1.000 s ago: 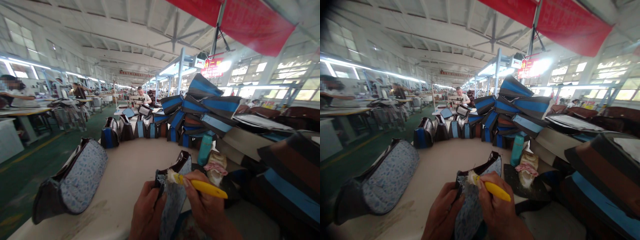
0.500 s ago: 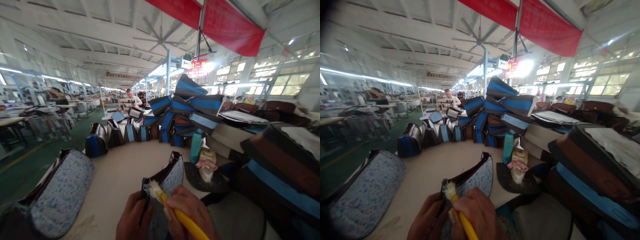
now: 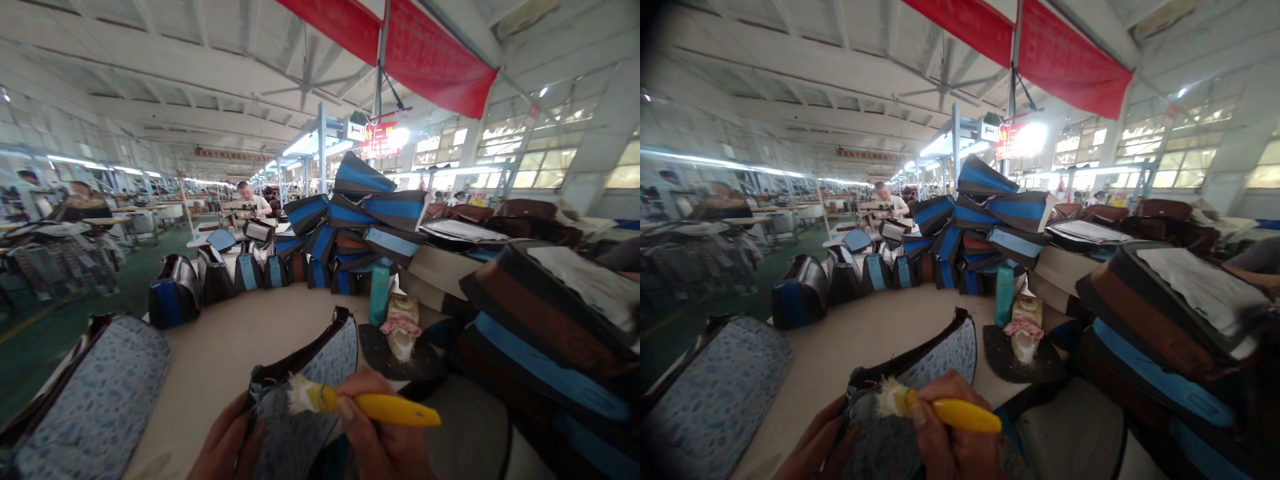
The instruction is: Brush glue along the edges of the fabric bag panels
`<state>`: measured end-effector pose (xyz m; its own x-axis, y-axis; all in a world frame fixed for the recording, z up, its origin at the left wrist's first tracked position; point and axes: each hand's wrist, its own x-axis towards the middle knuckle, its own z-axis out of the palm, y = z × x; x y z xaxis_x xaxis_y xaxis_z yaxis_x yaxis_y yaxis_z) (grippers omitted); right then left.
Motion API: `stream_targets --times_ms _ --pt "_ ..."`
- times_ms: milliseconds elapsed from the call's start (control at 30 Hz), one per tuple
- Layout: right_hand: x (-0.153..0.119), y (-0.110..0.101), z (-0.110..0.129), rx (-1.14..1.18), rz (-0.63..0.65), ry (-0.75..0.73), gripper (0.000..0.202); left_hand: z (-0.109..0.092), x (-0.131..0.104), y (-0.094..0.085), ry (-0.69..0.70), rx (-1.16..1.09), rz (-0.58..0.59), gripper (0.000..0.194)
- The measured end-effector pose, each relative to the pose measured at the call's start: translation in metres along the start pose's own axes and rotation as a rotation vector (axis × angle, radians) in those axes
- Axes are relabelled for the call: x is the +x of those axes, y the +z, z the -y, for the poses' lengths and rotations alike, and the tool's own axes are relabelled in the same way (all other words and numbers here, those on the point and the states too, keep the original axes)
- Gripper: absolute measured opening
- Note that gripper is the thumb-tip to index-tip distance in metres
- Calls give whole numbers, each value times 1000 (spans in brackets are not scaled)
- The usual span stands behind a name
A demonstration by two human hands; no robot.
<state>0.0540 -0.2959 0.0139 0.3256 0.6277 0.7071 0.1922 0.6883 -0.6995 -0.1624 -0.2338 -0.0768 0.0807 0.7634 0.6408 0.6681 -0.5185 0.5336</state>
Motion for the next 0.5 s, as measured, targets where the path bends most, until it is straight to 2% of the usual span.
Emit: stream_targets --times_ms 100,167,333,433,500 --pt "4 -23 -5 0 -106 193 19 25 20 -13 -8 123 81 33" --pt "5 -40 -14 13 -177 297 22 42 42 -16 -49 185 86 32" --pt "-4 -70 -37 138 -325 470 30 88 98 3 -339 201 0 38" --pt "-12 -80 -45 180 -371 530 32 95 106 18 -421 217 -104 53" --pt "-13 -84 -47 205 -404 565 34 83 92 30 -441 220 -176 58"
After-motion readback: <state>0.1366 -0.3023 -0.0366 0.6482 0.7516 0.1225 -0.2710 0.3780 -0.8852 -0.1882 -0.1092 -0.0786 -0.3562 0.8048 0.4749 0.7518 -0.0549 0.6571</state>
